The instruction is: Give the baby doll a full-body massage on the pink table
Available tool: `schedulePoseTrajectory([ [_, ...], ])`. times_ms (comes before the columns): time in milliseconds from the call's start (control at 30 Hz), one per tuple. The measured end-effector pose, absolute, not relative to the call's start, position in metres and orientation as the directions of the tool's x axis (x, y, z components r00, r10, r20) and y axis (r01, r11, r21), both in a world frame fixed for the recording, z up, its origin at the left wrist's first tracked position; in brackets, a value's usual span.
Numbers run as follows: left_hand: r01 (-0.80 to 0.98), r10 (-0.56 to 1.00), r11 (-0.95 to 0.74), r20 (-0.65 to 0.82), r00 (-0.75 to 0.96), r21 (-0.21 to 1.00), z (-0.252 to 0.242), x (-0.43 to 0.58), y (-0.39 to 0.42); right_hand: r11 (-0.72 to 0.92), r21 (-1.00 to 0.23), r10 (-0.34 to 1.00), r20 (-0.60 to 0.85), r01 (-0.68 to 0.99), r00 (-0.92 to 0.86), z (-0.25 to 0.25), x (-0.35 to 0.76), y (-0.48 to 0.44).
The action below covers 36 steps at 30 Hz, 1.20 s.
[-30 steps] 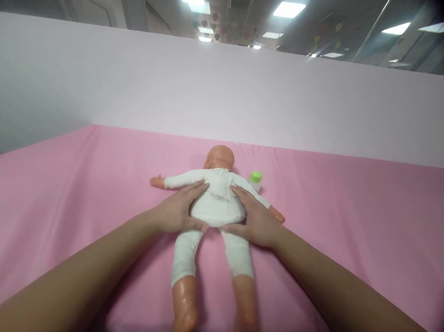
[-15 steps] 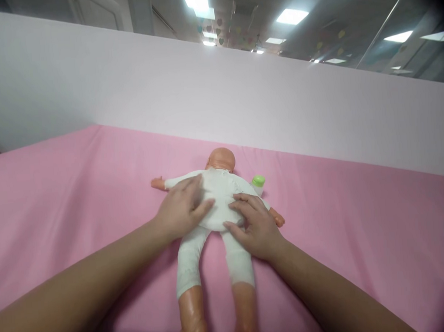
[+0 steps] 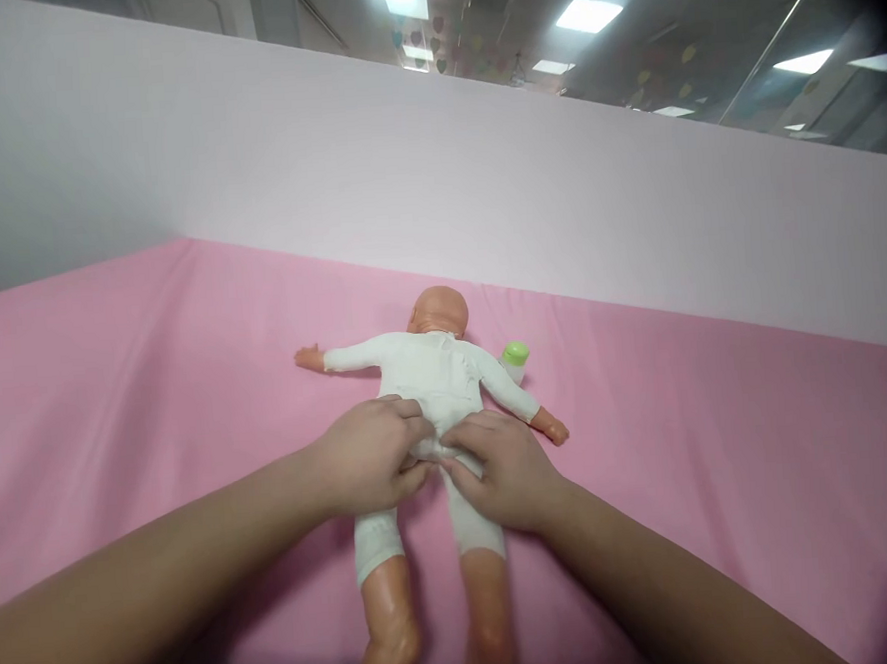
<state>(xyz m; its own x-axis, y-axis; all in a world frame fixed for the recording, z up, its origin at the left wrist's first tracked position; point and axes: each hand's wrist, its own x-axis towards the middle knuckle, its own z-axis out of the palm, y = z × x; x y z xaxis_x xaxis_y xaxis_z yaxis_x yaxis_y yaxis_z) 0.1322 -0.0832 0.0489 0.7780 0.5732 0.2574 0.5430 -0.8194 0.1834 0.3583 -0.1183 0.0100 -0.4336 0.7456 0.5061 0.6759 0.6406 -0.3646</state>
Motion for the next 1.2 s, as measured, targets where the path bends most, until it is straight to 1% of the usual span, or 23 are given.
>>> schedulePoseTrajectory([
  [67, 0.519, 0.559, -0.829, 0.26, 0.787, 0.209, 0.049, 0.13, -0.082, 0.633, -0.386, 0.76, 0.474, 0.671, -0.445, 0.013, 0.356, -0.121],
  [133, 0.481, 0.539, -0.839, 0.268, 0.798, 0.255, 0.051, 0.127, -0.08, 0.649, -0.407, 0.752, 0.473, 0.643, -0.459, 0.015, 0.354, -0.124],
  [233, 0.406, 0.495, -0.858, 0.303, 0.814, 0.313, 0.053, 0.122, -0.078, 0.683, -0.404, 0.715, 0.54, 0.608, -0.444, 0.016, 0.354, -0.128],
  [333, 0.386, 0.479, -0.877, 0.441, 0.759, 0.287, 0.054, 0.12, -0.076, 0.684, -0.352, 0.678, 0.631, 0.639, -0.378, 0.015, 0.359, -0.127],
  [367, 0.397, 0.484, -0.875, 0.479, 0.732, 0.277, 0.054, 0.121, -0.076, 0.675, -0.346, 0.676, 0.643, 0.651, -0.359, 0.015, 0.36, -0.126],
  [400, 0.41, 0.495, -0.869, 0.484, 0.722, 0.277, 0.054, 0.121, -0.076, 0.667, -0.353, 0.684, 0.639, 0.657, -0.352, 0.014, 0.361, -0.124],
  [433, 0.419, 0.505, -0.863, 0.456, 0.733, 0.281, 0.054, 0.122, -0.075, 0.657, -0.369, 0.703, 0.616, 0.658, -0.356, 0.013, 0.362, -0.122],
  [567, 0.451, 0.52, -0.847, 0.259, 0.814, 0.282, 0.052, 0.126, -0.078, 0.602, -0.447, 0.784, 0.485, 0.662, -0.386, 0.011, 0.36, -0.119],
  [700, 0.458, 0.531, -0.837, 0.241, 0.812, 0.301, 0.053, 0.126, -0.081, 0.617, -0.464, 0.778, 0.482, 0.635, -0.403, 0.017, 0.357, -0.123],
  [767, 0.42, 0.51, -0.849, 0.288, 0.811, 0.322, 0.053, 0.124, -0.082, 0.646, -0.449, 0.753, 0.51, 0.617, -0.416, 0.019, 0.356, -0.127],
  [867, 0.372, 0.475, -0.879, 0.465, 0.747, 0.3, 0.053, 0.123, -0.081, 0.693, -0.382, 0.686, 0.609, 0.611, -0.398, 0.02, 0.357, -0.129],
  [933, 0.385, 0.471, -0.882, 0.563, 0.679, 0.273, 0.051, 0.124, -0.078, 0.691, -0.341, 0.656, 0.665, 0.637, -0.357, 0.018, 0.358, -0.128],
  [967, 0.407, 0.484, -0.873, 0.576, 0.659, 0.268, 0.05, 0.125, -0.077, 0.676, -0.331, 0.659, 0.671, 0.659, -0.339, 0.016, 0.358, -0.127],
  [1033, 0.459, 0.538, -0.842, 0.515, 0.668, 0.284, 0.047, 0.127, -0.074, 0.63, -0.342, 0.706, 0.626, 0.697, -0.331, 0.013, 0.358, -0.123],
  [1133, 0.516, 0.614, -0.788, 0.359, 0.703, 0.336, 0.044, 0.13, -0.071, 0.561, -0.414, 0.805, 0.475, 0.717, -0.356, 0.012, 0.358, -0.118],
  [1200, 0.51, 0.624, -0.775, 0.326, 0.711, 0.373, 0.043, 0.13, -0.07, 0.532, -0.457, 0.837, 0.412, 0.713, -0.36, 0.014, 0.358, -0.118],
])
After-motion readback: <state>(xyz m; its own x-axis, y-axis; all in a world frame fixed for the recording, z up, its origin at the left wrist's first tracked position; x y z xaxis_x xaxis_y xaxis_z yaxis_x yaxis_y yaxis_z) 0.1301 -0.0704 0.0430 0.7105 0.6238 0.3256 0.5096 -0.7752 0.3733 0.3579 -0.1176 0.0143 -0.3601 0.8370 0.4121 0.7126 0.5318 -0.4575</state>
